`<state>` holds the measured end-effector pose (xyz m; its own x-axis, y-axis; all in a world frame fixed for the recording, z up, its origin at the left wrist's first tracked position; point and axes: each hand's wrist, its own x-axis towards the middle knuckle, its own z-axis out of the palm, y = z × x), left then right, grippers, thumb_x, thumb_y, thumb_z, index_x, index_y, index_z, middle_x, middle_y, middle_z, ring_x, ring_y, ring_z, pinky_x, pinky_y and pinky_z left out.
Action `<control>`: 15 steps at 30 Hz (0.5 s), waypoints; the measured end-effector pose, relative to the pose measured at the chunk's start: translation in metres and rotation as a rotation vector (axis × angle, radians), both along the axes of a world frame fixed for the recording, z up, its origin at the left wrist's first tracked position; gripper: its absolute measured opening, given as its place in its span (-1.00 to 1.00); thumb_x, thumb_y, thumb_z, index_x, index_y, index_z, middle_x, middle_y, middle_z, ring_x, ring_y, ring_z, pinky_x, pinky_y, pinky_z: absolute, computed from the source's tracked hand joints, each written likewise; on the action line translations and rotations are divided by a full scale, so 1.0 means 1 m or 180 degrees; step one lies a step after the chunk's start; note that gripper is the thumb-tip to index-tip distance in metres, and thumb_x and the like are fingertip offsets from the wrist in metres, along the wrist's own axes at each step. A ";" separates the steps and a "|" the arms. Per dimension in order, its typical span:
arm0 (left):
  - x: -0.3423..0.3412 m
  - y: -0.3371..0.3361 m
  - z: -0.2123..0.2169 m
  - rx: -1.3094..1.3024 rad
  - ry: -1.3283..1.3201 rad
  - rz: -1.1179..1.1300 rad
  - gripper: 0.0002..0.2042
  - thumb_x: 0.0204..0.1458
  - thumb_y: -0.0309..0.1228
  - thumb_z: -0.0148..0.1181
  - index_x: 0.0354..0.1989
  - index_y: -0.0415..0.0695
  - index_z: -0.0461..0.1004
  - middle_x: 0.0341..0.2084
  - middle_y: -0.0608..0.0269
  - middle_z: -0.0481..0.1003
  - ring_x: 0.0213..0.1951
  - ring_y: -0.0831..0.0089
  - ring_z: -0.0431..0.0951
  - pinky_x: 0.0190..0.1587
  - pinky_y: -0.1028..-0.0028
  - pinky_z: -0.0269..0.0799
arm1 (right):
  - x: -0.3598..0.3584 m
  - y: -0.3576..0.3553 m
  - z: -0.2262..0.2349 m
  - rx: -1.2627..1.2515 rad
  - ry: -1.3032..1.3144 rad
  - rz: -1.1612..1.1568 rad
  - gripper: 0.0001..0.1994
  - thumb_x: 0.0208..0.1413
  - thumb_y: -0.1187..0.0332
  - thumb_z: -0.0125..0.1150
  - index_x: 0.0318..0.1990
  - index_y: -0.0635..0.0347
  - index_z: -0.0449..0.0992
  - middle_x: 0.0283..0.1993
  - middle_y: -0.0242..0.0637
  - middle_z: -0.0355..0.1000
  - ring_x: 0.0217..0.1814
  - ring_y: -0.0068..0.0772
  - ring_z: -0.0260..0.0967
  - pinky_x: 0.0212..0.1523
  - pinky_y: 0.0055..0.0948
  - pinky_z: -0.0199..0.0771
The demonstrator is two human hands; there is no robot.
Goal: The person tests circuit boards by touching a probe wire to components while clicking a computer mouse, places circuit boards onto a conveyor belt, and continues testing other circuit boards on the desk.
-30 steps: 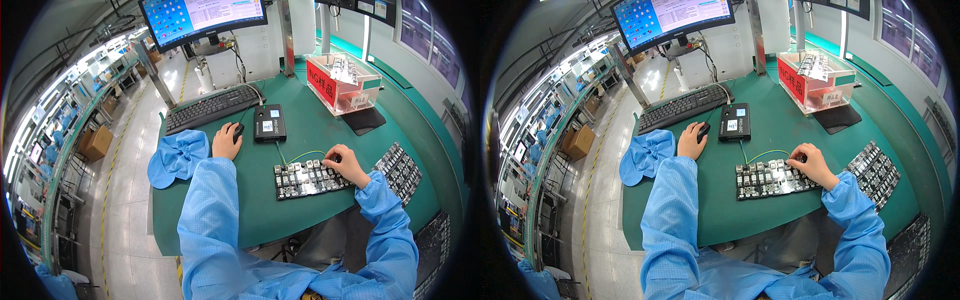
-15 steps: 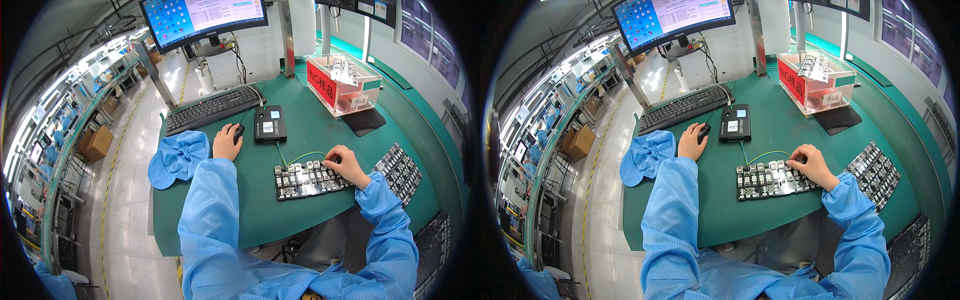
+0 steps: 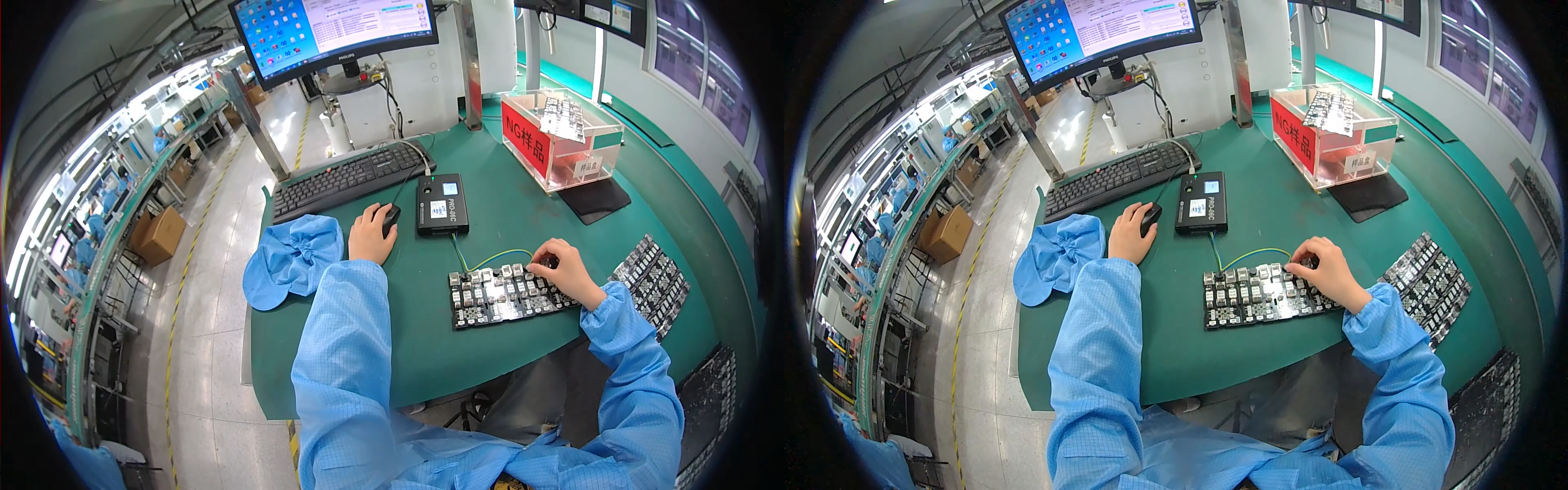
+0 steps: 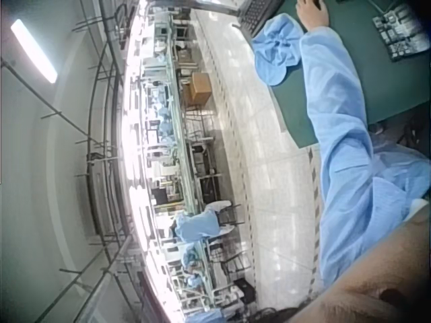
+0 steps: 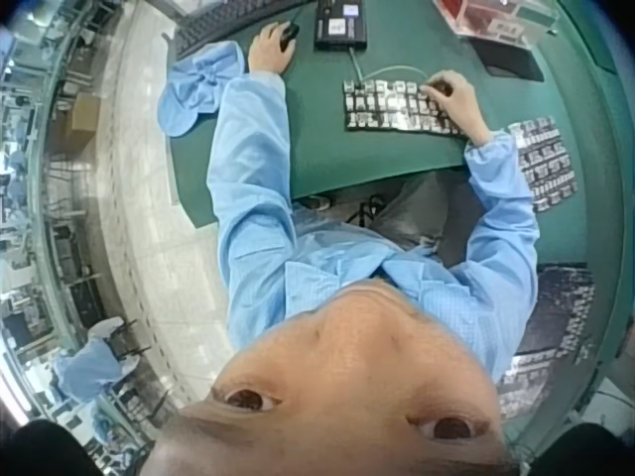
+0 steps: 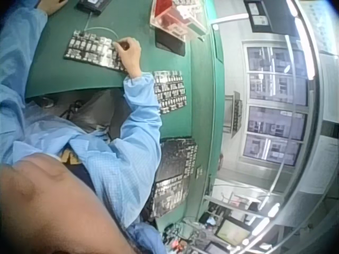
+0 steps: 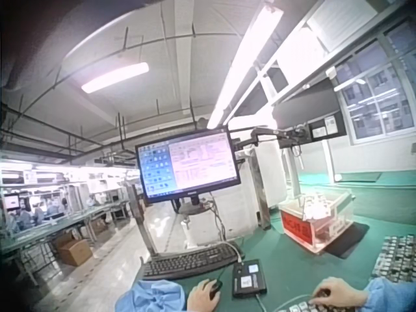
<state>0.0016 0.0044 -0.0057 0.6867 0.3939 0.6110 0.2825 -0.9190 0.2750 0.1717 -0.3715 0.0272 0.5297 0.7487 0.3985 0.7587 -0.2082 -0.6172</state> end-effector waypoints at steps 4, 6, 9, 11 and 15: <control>0.002 -0.001 0.000 0.0017 -0.0001 0.0002 -0.54 0.02 -0.30 0.26 0.15 0.03 0.44 0.12 0.15 0.39 0.01 0.07 0.48 0.10 0.22 0.42 | 0.001 -0.001 -0.001 -0.0010 -0.0016 0.0010 -0.82 -0.07 0.36 0.46 -0.40 0.22 0.56 -0.39 -0.32 0.45 -0.28 -0.37 0.36 -0.24 -0.42 0.38; 0.001 0.000 0.001 -0.0002 0.0010 0.0005 -0.54 0.02 -0.30 0.26 0.15 0.03 0.44 0.12 0.15 0.39 0.01 0.07 0.48 0.10 0.22 0.42 | 0.001 0.000 -0.001 0.0013 -0.0035 0.0029 -0.82 -0.07 0.36 0.46 -0.40 0.22 0.56 -0.40 -0.31 0.45 -0.27 -0.36 0.36 -0.24 -0.41 0.38; 0.000 0.000 0.001 0.0037 -0.0008 0.0009 -0.54 0.02 -0.30 0.27 0.15 0.03 0.44 0.12 0.15 0.39 0.01 0.07 0.48 0.10 0.22 0.42 | 0.000 0.000 0.001 -0.0005 -0.0023 0.0022 -0.82 -0.06 0.36 0.46 -0.40 0.22 0.56 -0.40 -0.31 0.45 -0.27 -0.35 0.36 -0.24 -0.40 0.38; 0.000 0.000 0.001 -0.0028 0.0017 -0.0001 -0.54 0.01 -0.30 0.27 0.15 0.03 0.44 0.12 0.14 0.39 0.01 0.07 0.48 0.10 0.22 0.42 | 0.000 0.000 0.000 0.0018 -0.0026 0.0016 -0.82 -0.07 0.36 0.46 -0.40 0.22 0.56 -0.39 -0.31 0.45 -0.27 -0.35 0.36 -0.24 -0.40 0.38; 0.000 -0.001 0.001 0.0018 0.0000 0.0009 -0.54 0.01 -0.30 0.27 0.15 0.03 0.44 0.13 0.14 0.39 0.01 0.06 0.48 0.10 0.22 0.42 | -0.001 0.000 0.002 -0.0014 0.0015 0.0009 -0.82 -0.07 0.36 0.46 -0.41 0.22 0.56 -0.40 -0.31 0.46 -0.27 -0.35 0.37 -0.24 -0.40 0.38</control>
<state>0.0019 0.0031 -0.0049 0.6855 0.3924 0.6132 0.2851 -0.9197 0.2699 0.1708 -0.3718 0.0289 0.5294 0.7521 0.3927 0.7564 -0.2088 -0.6199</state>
